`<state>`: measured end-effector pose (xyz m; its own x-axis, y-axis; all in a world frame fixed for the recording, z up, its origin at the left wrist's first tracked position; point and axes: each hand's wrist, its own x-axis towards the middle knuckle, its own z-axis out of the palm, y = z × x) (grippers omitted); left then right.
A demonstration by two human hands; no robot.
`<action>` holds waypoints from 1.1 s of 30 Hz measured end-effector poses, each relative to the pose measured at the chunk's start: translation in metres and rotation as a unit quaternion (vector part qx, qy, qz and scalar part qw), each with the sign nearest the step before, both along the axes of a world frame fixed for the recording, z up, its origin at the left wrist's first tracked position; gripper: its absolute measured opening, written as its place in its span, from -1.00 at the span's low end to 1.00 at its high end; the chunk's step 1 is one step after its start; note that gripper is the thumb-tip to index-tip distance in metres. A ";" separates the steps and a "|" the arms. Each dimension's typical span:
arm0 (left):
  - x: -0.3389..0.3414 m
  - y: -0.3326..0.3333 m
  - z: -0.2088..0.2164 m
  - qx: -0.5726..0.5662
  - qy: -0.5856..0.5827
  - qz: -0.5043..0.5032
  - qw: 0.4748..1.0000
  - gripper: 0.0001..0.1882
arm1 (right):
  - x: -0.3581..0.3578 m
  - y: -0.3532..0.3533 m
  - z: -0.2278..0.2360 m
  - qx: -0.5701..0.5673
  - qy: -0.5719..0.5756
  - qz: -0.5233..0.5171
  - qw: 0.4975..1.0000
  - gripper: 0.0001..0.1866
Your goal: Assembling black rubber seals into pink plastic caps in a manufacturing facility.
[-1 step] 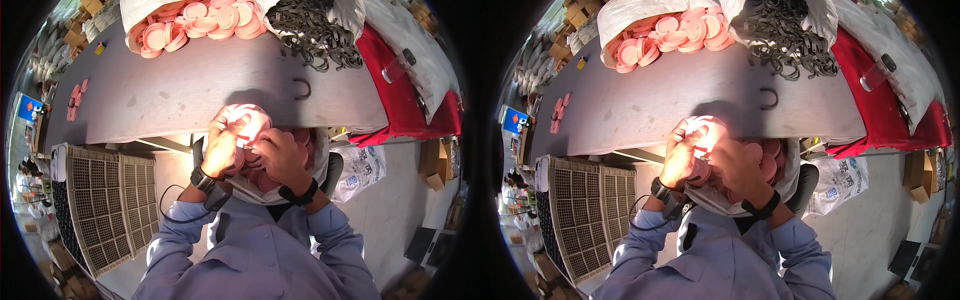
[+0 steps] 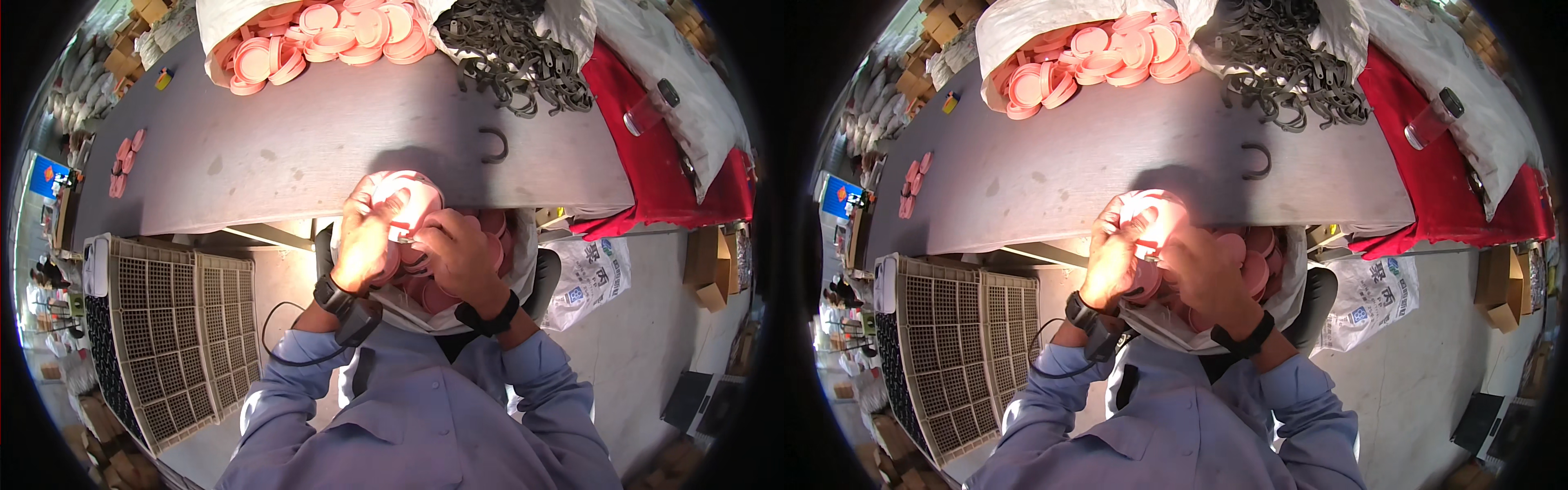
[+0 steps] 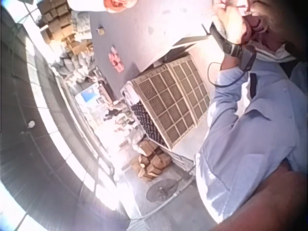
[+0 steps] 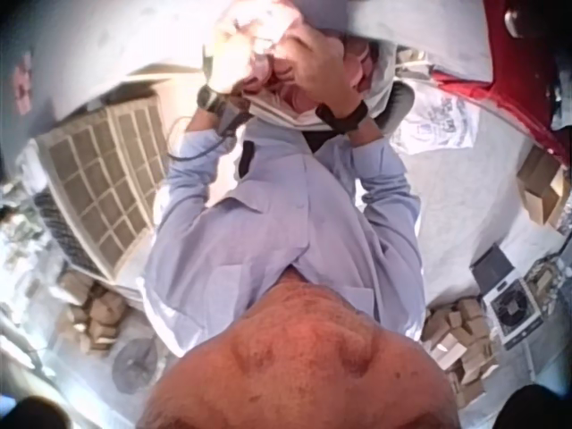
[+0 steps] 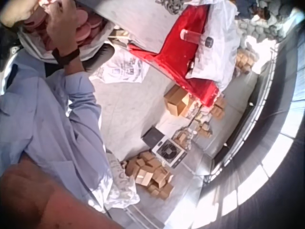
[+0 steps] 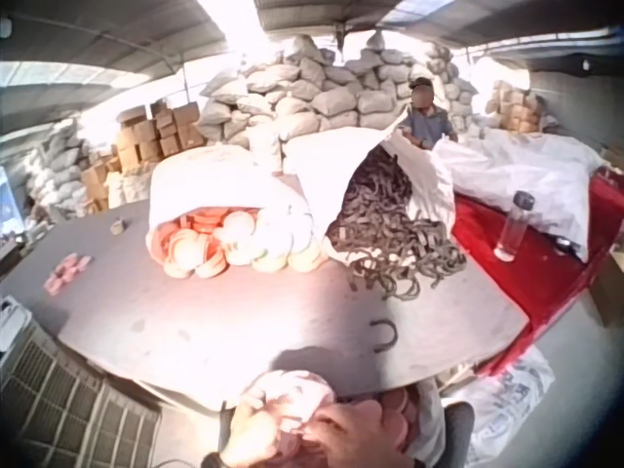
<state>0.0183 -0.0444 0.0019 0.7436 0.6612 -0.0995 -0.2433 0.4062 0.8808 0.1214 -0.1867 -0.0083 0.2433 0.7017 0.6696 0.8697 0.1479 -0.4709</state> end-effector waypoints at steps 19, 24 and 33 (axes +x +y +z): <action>-0.066 -0.024 -0.024 0.139 0.098 -0.036 0.985 -0.33 | -0.026 -0.030 -0.004 -0.275 0.397 0.093 0.871 -0.21; -0.057 -0.045 -0.016 0.183 0.149 0.041 0.971 -0.52 | -0.048 -0.036 -0.015 -0.131 0.203 -0.010 0.970 -0.24; -0.069 -0.057 -0.033 0.188 0.161 0.074 0.966 -0.52 | -0.061 -0.045 -0.006 -0.187 0.265 -0.006 0.946 -0.25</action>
